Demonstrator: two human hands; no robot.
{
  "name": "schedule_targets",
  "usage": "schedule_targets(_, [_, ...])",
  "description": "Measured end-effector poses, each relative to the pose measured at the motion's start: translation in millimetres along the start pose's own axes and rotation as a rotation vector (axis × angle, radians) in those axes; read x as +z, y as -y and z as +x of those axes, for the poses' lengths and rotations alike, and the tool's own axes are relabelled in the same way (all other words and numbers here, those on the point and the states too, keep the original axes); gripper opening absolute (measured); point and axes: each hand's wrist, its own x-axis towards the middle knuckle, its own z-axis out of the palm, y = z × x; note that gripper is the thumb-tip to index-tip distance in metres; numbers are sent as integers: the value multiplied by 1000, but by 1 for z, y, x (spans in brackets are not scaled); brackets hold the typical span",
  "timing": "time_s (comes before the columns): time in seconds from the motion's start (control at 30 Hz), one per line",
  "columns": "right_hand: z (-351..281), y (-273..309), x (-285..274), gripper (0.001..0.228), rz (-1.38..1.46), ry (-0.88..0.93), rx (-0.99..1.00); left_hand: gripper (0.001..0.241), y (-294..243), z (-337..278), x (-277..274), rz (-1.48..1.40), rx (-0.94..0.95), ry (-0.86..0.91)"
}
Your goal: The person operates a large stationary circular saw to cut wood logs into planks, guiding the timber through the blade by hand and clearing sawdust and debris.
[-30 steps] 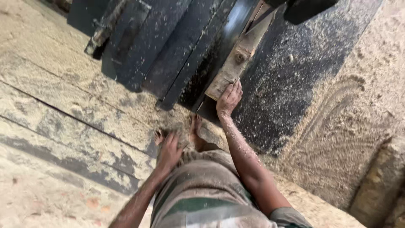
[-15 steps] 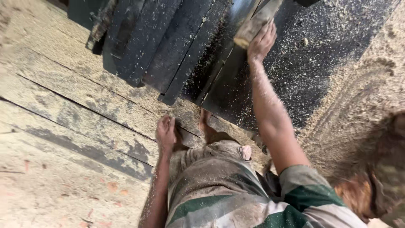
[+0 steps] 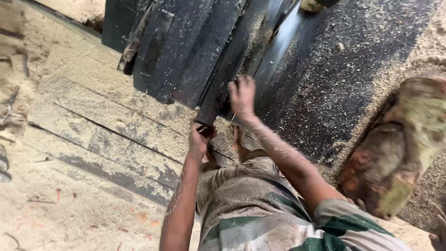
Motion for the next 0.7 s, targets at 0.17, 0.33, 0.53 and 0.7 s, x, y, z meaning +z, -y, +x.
schedule_targets(0.17, [-4, 60, 55, 69, -54, -147, 117, 62, -18, -35, 2, 538, 191, -274])
schedule_targets(0.33, [4, 37, 16, 66, -111, -57, -30, 46, -43, -41, -1, 1055, 1063, -272])
schedule_targets(0.53, [-25, 28, -81, 47, -38, 304, -102, 53, -150, 35, 37, 1697, 1485, -541])
schedule_targets(0.7, [-81, 34, -141, 35, 70, -12, 91, 29, -127, 31, 17, 1620, 1462, -85])
